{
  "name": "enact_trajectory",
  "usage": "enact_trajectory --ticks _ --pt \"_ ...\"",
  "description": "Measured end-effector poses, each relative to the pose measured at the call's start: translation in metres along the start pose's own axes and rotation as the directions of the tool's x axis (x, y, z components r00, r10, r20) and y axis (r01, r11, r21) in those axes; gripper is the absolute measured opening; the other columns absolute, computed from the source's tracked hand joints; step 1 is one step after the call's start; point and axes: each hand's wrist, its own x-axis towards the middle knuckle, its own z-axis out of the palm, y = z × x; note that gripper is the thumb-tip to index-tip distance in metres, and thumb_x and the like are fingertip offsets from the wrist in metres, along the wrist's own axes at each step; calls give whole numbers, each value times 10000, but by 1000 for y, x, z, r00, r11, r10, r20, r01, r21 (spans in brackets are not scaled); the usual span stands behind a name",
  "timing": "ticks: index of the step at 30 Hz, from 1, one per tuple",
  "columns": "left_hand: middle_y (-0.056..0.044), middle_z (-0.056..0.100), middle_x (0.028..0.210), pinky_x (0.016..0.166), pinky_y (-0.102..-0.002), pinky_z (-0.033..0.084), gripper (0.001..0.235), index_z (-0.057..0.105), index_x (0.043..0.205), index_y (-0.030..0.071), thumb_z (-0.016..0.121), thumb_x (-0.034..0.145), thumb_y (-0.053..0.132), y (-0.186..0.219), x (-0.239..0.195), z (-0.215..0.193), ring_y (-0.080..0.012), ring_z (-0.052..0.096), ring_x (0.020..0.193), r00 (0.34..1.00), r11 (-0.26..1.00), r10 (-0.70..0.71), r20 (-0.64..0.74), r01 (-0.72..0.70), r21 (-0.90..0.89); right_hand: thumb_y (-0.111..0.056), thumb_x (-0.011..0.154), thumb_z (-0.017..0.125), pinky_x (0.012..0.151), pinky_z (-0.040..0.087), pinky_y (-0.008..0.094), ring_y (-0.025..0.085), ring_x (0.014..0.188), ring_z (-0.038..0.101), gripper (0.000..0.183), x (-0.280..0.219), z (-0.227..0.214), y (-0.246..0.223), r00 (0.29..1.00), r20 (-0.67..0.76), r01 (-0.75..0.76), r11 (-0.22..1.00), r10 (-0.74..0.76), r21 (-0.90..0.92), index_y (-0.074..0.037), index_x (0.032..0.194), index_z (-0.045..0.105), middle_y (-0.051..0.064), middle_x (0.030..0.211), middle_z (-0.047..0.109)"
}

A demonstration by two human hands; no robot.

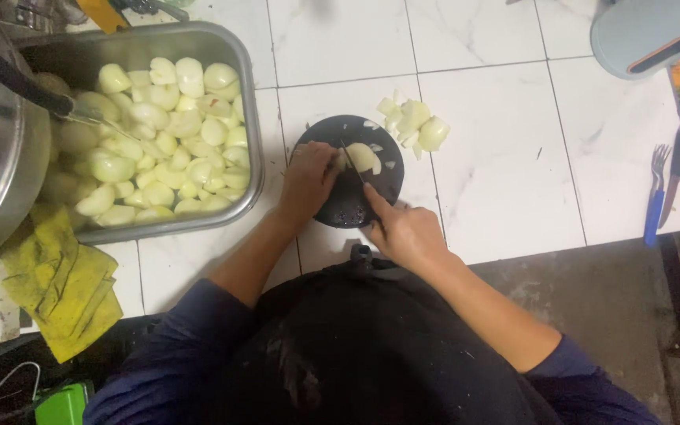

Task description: Slicing peeled onions on a cutting board in a kitchen.

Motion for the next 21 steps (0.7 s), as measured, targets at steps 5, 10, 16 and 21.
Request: enact_trajectory --ticks 5,10,16,21 --pt "-148 632 1079 878 -482 488 261 601 1077 28 737 854 15 -3 1 2 -390 597 1025 999 999 -35 -7 34 -22 -337 833 748 479 515 502 398 474 618 631 5 -10 -9 997 80 -16 1000 16 1 -76 1390 609 185 533 623" --pt "-156 644 1107 1065 -505 472 259 599 1084 19 734 864 34 -12 -2 5 -409 614 1070 999 999 40 -28 -39 25 -284 805 741 482 511 498 392 485 616 701 10 10 -4 996 71 62 998 -62 3 -19 1427 558 188 530 604" --pt "-175 650 1102 1087 -499 476 218 623 1089 21 699 885 8 -4 3 3 -447 601 1084 999 1000 -2 -34 2 -15 -169 838 638 519 520 514 404 490 612 659 32 30 6 996 84 2 1000 -5 31 -32 1472 525 187 553 624" --pt "-167 653 1095 1069 -497 482 211 618 1079 30 703 886 14 -7 4 3 -419 609 1068 999 1000 9 -38 -9 6 -183 829 640 510 521 515 399 511 628 666 31 11 2 994 105 2 1000 1 -30 -78 1477 529 175 572 633"
